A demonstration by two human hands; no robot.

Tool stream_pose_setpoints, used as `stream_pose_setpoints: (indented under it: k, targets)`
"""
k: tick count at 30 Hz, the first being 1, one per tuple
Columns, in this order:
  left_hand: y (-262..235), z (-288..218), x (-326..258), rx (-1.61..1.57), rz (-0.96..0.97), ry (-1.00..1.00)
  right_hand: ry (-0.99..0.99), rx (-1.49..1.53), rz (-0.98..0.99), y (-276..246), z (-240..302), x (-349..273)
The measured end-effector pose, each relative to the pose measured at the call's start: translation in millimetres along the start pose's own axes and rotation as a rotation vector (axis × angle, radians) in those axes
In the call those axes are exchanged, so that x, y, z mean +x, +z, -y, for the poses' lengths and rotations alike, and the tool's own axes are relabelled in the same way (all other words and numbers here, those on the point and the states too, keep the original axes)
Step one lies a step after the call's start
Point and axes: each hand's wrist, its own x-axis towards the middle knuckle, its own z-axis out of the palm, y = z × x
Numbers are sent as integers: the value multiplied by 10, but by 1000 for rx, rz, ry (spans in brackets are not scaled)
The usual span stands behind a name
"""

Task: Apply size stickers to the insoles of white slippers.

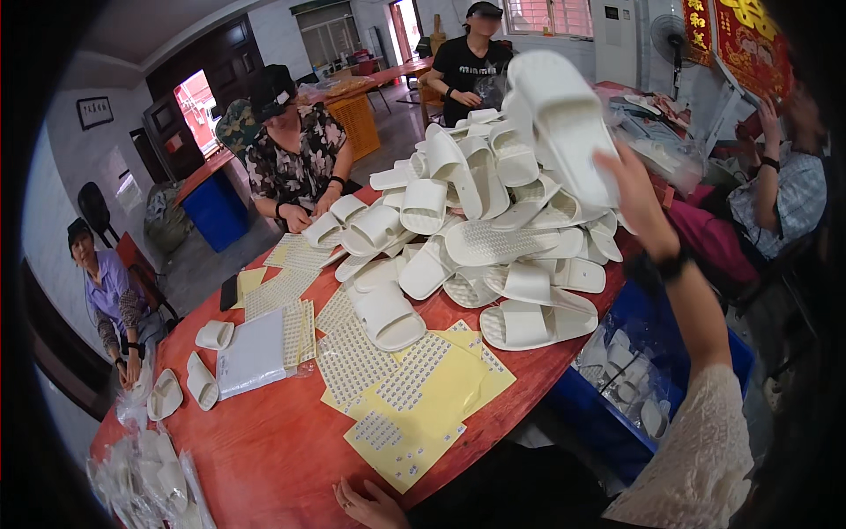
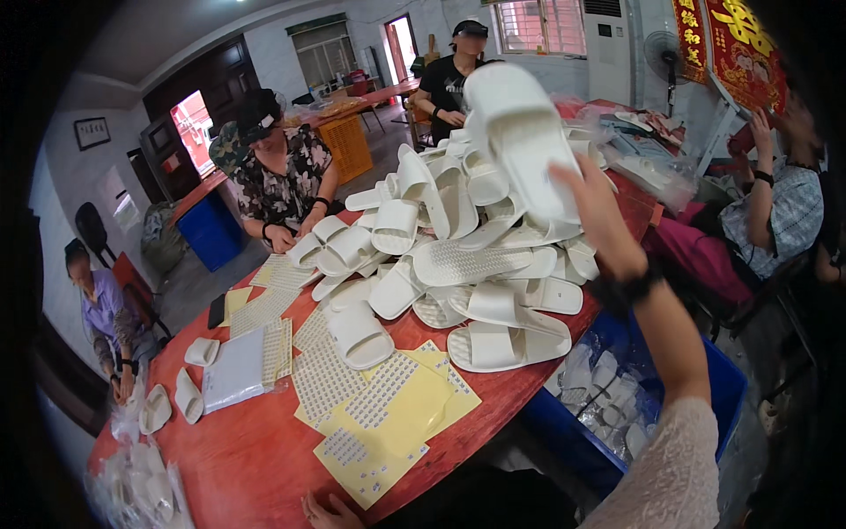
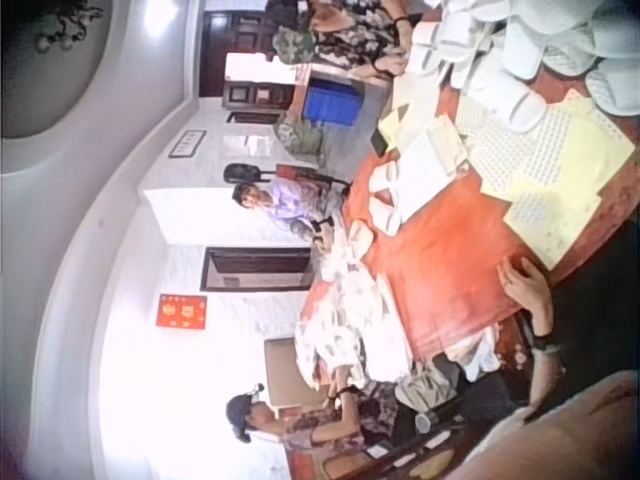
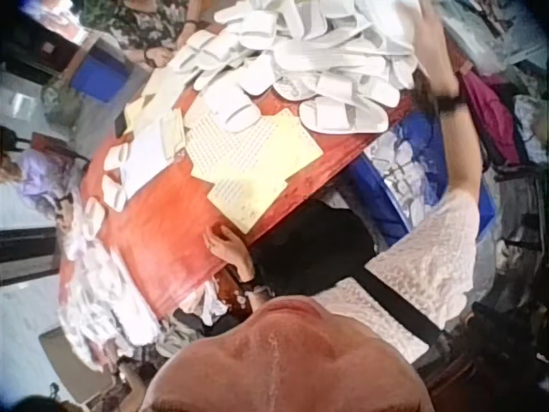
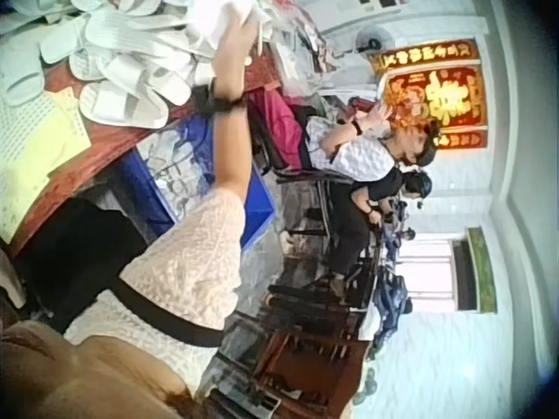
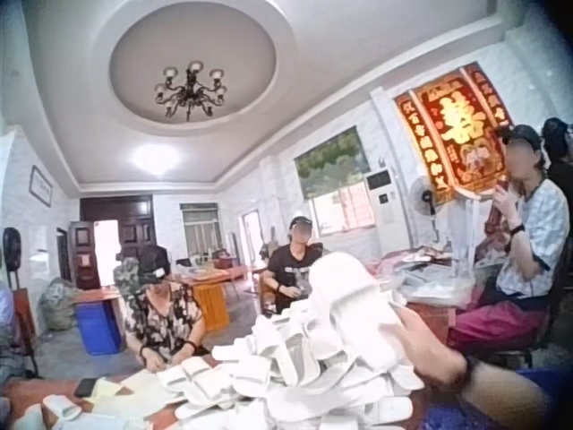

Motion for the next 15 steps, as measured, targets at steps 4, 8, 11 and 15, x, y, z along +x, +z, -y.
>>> stream_pose_setpoints:
  k: [4,8,11,15]
  targets:
    - [6,-27,-3,-13,33,3,131,325,41,55,-562,1171]
    - [-28,-49,34,15,13,-11,-140,-614,-241,631,-988,829]
    - [-25,-11,46,12,74,33,154,-225,461,891,-794,-304]
    - [46,6,26,41,162,-64,108,-278,1065,1163,-213,-1656]
